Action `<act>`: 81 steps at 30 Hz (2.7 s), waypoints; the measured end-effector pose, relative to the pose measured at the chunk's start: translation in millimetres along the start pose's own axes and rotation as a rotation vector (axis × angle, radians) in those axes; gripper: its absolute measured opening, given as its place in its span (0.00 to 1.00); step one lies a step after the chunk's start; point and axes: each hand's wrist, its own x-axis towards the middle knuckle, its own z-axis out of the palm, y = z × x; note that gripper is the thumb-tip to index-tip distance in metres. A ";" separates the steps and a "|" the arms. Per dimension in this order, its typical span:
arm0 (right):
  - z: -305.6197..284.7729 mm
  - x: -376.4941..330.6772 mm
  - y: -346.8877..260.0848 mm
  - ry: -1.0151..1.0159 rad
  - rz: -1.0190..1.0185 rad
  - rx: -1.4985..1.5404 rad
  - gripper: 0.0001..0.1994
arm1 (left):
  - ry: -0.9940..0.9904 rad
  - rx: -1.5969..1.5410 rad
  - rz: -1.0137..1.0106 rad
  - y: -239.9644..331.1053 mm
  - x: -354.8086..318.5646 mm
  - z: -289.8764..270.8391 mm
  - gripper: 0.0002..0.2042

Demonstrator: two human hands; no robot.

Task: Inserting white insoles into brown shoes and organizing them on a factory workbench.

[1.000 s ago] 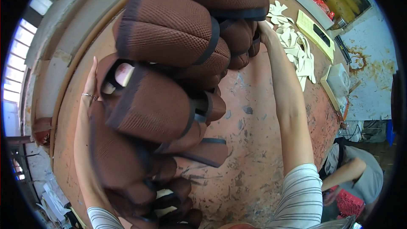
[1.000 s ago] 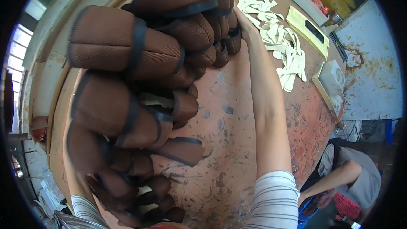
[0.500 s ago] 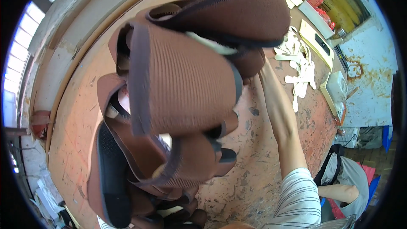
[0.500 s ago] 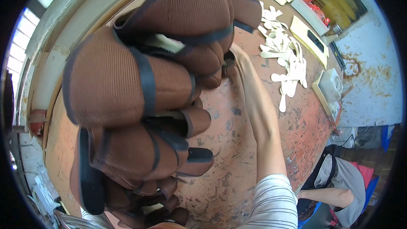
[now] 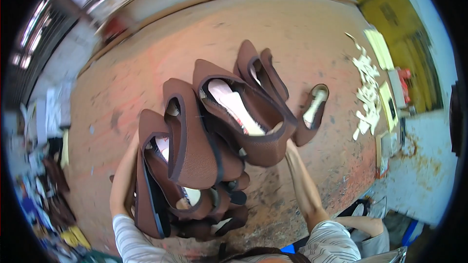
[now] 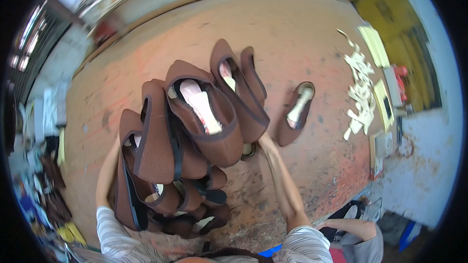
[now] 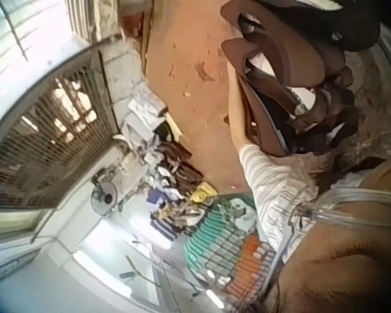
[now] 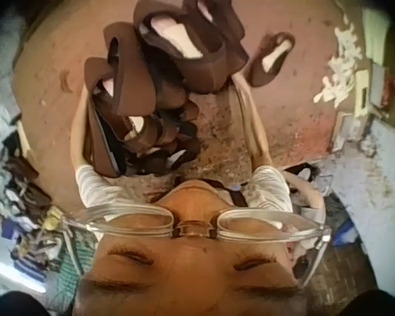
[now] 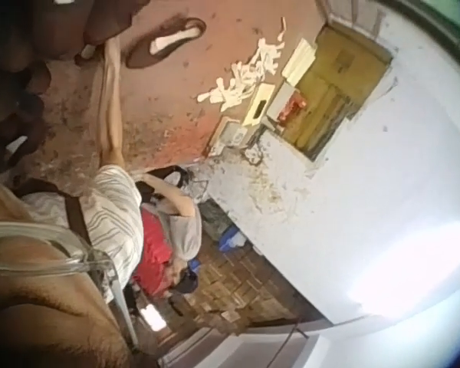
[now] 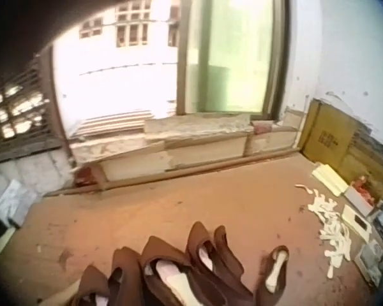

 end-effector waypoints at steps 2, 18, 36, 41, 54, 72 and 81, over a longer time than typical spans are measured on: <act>24.3 -32.5 34.1 -0.055 0.052 -0.053 0.30 | 0.023 -0.070 -0.062 -76.0 -43.3 -31.7 0.31; 324.1 -134.7 218.7 -0.571 0.275 -0.257 0.32 | 0.927 -1.406 -0.536 -658.7 -584.0 54.9 0.41; 484.5 -251.2 333.1 -0.437 0.300 -0.274 0.26 | 1.491 -1.400 -0.476 -811.5 -461.7 -229.1 0.27; 577.8 -285.9 341.9 -0.574 0.255 -0.496 0.37 | 1.535 -1.067 -0.476 -902.1 -520.4 -341.3 0.27; 291.2 -214.6 156.8 -0.088 -0.384 -1.388 0.09 | 1.468 -0.148 -0.093 -737.3 -449.2 -79.5 0.26; -80.2 79.2 -29.4 0.298 -0.285 -1.759 0.29 | 0.415 0.759 0.095 -433.1 -440.8 124.3 0.30; -17.0 -145.2 38.1 0.082 -0.326 -1.487 0.19 | 0.299 0.860 0.045 -447.7 -463.6 110.2 0.34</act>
